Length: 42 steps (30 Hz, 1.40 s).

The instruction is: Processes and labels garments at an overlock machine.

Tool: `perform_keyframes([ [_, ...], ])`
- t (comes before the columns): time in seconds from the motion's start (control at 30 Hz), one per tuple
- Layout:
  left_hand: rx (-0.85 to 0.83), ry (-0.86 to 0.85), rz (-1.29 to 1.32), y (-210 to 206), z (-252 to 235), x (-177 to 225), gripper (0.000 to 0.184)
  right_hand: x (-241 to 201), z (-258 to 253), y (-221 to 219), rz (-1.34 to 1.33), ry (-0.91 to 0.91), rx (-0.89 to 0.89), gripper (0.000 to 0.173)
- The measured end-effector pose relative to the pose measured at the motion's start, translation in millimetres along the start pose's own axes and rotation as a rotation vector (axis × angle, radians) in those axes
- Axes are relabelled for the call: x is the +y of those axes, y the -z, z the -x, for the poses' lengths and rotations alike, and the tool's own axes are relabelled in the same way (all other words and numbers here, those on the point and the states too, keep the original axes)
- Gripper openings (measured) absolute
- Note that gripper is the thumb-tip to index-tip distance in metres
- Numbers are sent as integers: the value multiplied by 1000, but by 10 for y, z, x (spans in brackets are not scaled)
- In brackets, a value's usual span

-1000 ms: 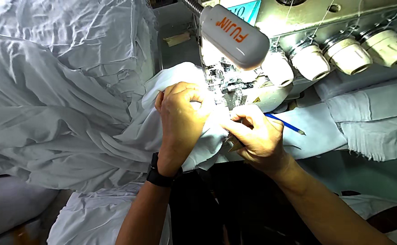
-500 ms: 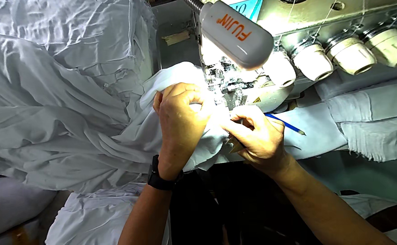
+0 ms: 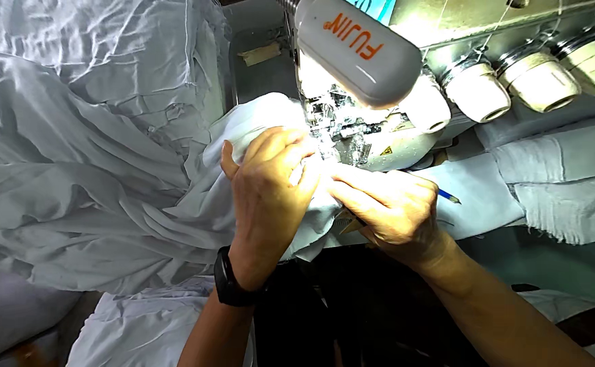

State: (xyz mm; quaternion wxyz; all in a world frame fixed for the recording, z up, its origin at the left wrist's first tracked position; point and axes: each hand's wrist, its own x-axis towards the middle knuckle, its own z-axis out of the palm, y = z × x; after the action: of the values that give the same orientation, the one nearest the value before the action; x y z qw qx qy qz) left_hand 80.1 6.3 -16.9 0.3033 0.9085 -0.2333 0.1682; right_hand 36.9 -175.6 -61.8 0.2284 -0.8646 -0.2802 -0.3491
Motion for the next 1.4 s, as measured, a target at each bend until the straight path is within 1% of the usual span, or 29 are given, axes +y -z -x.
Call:
perform_keyframes([
  [0.1, -4, -3, -9, 0, 30, -37, 19, -9, -8, 13, 16, -13, -17, 20],
  [0.53, -10, -61, 29, -17, -19, -119, 17, 23, -65, -47, 36, -11, 4, 18],
  [0.67, -42, -74, 68, 13, -28, -162, 18, -35, -40, -45, 16, -42, 7, 21],
  [0.87, -55, -96, 76, 25, -29, -190, 20, -67, -56, -27, -9, -87, 13, 17],
  [1.03, -127, -168, 96, 87, -106, -275, 18, -44, -117, -72, -15, -117, 17, 17],
  [1.1, -127, -136, 119, 52, -300, -360, 18, -62, -169, -90, -11, -151, -5, 19],
  [1.13, -96, -111, 137, -1, -426, -423, 18, -88, -183, -100, -11, -168, -14, 21],
  [1.23, -76, -83, 165, -59, -732, -569, 18, -187, -179, -124, -61, -204, 6, 25],
  [1.33, 14, -21, 162, -71, -843, -618, 23, -229, -107, -88, -170, -225, 80, 19],
  [1.4, 60, 99, 139, -42, -761, -532, 24, -172, -18, -6, -273, -215, 119, 31],
])
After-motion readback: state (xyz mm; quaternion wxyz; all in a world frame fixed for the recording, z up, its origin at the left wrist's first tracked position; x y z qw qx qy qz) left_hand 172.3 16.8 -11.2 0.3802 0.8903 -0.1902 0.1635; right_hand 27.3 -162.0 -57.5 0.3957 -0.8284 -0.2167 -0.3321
